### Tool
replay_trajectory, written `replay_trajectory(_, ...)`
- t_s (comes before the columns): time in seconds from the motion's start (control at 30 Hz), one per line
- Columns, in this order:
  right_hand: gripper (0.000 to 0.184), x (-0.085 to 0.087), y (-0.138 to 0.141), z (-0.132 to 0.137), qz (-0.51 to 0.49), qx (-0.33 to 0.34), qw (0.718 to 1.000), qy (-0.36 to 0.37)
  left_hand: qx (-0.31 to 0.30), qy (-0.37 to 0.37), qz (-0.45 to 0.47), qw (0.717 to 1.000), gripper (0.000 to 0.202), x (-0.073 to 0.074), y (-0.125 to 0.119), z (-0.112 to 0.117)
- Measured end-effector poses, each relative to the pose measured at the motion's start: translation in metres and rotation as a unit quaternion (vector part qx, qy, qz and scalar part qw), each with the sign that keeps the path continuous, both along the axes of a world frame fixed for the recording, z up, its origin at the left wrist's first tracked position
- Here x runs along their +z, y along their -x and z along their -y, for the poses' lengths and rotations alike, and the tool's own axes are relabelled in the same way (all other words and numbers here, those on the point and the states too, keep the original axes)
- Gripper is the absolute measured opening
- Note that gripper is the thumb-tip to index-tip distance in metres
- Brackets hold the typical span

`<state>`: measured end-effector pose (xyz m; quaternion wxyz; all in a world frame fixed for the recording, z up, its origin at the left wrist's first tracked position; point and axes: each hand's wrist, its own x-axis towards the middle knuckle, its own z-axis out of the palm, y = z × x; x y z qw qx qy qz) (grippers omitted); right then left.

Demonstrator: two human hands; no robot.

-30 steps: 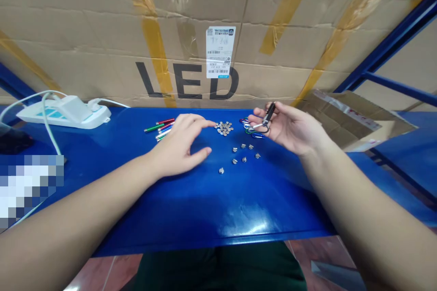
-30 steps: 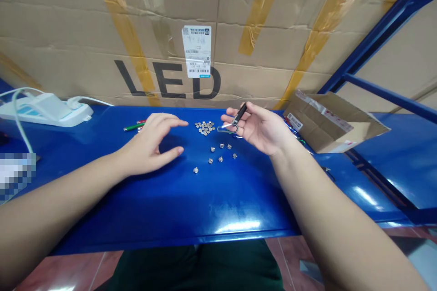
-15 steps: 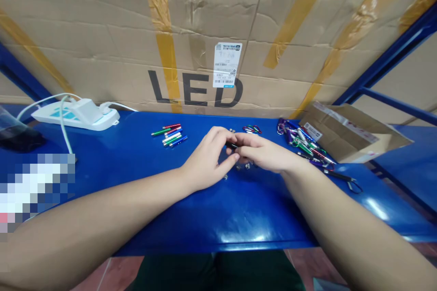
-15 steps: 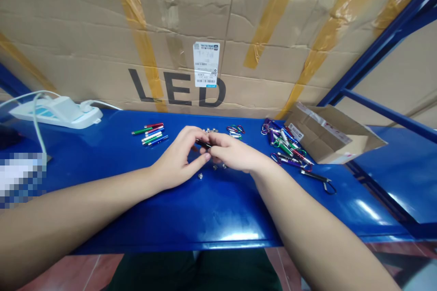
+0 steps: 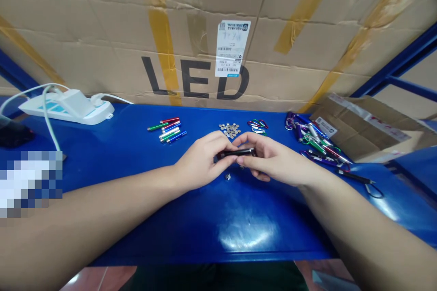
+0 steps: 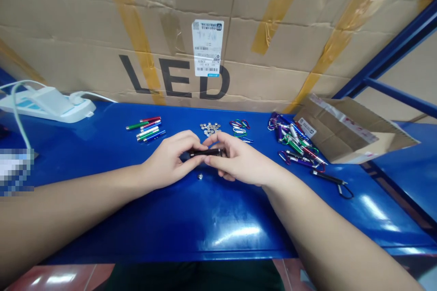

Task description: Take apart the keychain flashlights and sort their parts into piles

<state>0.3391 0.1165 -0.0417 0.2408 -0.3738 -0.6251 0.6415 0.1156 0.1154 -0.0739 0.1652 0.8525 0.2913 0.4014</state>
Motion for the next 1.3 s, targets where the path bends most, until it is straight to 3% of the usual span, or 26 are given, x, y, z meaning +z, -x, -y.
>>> replay_trajectory(0.13, 0.038, 0.000, -0.008, -0.008, -0.037, -0.055, 0.998, -0.016, 0.046, 0.081, 0.042, 0.995, 0.012, -0.001, 0.000, 0.003)
replay_trajectory(0.23, 0.033, 0.002, -0.012, -0.013, -0.073, -0.104, 0.990, -0.060, 0.015, 0.170, 0.084, 0.982, 0.013, -0.004, -0.002, 0.006)
replay_trajectory(0.3, 0.035, 0.003, -0.013, -0.013, -0.083, -0.109, 0.987, -0.079, -0.006, 0.191, 0.093, 0.977, 0.014, -0.006, -0.002, 0.006)
replay_trajectory(0.47, 0.035, -0.001, -0.010, -0.012, -0.063, -0.059, 0.992, -0.093, -0.010, 0.144, 0.060, 0.988, 0.023, -0.006, -0.002, 0.000)
replay_trajectory(0.67, 0.034, -0.002, -0.013, -0.015, -0.039, -0.048, 0.993, -0.104, 0.008, 0.147, 0.052, 0.988, 0.015, -0.004, 0.001, -0.002)
replay_trajectory(0.8, 0.025, -0.002, -0.012, -0.014, -0.014, -0.008, 0.986, -0.166, 0.009, 0.143, 0.039, 0.989, 0.014, -0.004, 0.002, 0.000)
replay_trajectory(0.97, 0.009, -0.003, -0.008, -0.009, -0.016, 0.013, 0.972, -0.233, -0.037, 0.123, -0.007, 0.992, 0.012, 0.003, 0.000, 0.004)
replay_trajectory(1.1, 0.015, -0.008, -0.004, -0.008, -0.035, 0.010, 0.979, -0.200, -0.060, 0.077, -0.025, 0.995, 0.017, 0.005, -0.001, 0.004)
replay_trajectory(1.23, 0.022, -0.012, -0.003, -0.008, -0.043, -0.015, 0.988, -0.146, -0.015, 0.062, -0.014, 0.998, 0.014, 0.002, -0.001, 0.001)
replay_trajectory(1.3, 0.026, -0.011, -0.004, -0.008, -0.042, -0.027, 0.987, -0.154, 0.005, 0.057, -0.017, 0.998, 0.017, 0.000, -0.001, 0.000)
